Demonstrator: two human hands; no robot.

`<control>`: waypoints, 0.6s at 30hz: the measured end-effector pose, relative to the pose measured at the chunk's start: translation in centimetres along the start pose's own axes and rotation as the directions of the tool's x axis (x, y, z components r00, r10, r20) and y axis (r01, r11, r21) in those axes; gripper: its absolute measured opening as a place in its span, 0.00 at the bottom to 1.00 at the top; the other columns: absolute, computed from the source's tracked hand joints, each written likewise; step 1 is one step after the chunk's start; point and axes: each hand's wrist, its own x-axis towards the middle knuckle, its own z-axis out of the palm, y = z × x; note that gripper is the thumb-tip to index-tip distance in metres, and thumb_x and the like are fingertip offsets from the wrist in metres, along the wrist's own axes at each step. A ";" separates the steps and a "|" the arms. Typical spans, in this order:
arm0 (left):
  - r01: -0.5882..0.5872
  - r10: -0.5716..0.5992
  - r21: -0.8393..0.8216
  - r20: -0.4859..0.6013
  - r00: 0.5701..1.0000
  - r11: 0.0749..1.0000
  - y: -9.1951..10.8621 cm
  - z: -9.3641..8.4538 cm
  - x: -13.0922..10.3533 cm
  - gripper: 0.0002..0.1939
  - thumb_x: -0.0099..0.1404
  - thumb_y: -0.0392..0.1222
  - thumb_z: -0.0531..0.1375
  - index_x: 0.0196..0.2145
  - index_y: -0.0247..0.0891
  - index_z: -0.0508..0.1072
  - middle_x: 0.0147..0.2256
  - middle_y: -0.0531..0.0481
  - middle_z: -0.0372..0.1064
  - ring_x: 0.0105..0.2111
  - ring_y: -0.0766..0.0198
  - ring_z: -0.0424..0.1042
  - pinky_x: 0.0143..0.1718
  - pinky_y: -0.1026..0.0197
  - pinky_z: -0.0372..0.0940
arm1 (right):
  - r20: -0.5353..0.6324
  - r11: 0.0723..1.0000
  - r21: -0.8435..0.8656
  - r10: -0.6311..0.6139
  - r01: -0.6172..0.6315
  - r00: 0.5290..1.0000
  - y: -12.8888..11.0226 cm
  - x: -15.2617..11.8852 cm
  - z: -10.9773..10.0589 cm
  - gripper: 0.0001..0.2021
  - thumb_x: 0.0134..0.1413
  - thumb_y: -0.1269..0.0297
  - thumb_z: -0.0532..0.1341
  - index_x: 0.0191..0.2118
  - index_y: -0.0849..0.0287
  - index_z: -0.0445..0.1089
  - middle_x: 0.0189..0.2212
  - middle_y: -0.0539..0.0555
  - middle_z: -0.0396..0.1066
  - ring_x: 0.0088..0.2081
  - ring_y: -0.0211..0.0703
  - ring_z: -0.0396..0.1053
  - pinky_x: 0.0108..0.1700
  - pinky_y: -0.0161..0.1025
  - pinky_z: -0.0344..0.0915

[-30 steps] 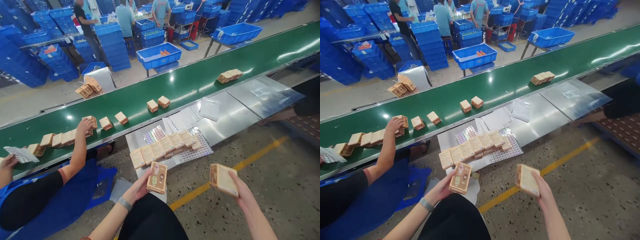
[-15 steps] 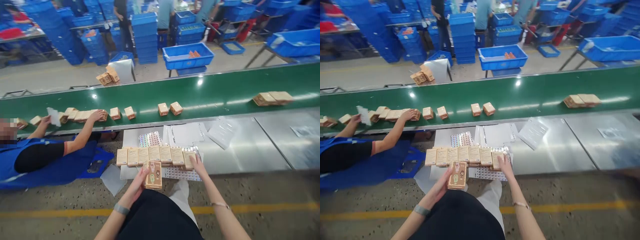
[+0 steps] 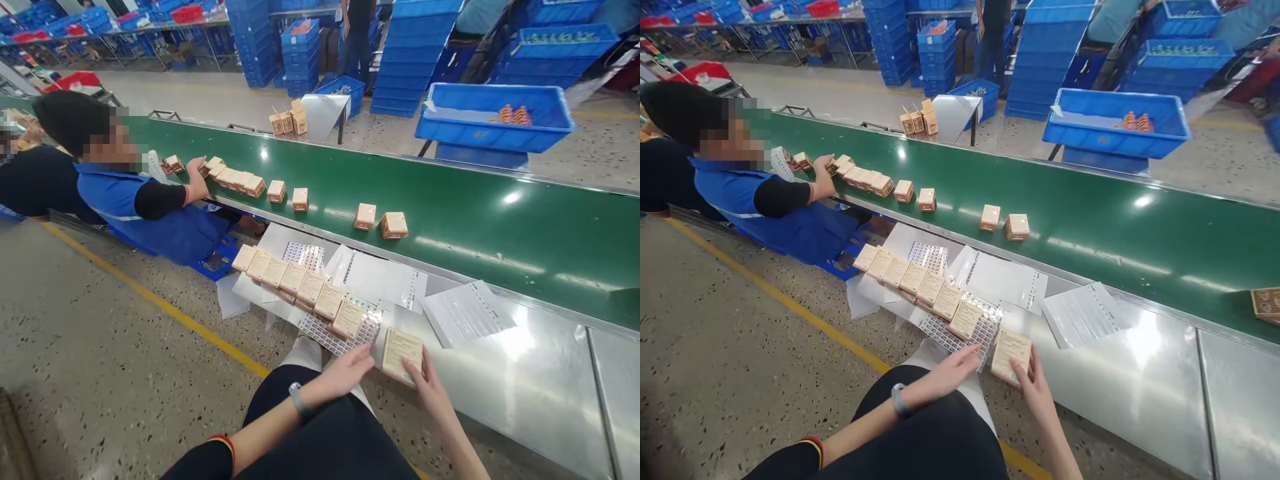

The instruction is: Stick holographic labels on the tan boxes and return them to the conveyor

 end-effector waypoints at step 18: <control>0.064 -0.169 -0.233 -0.466 0.869 0.970 1.1 -14.8 -1.2 0.14 0.56 0.47 0.64 0.37 0.36 0.74 0.42 0.41 0.78 0.40 0.57 0.77 0.41 0.61 0.64 | 0.064 0.898 -0.416 -0.127 0.142 0.990 -6.2 14.8 6.7 0.21 0.53 0.55 0.62 0.49 0.63 0.69 0.55 0.66 0.69 0.57 0.60 0.67 0.61 0.55 0.60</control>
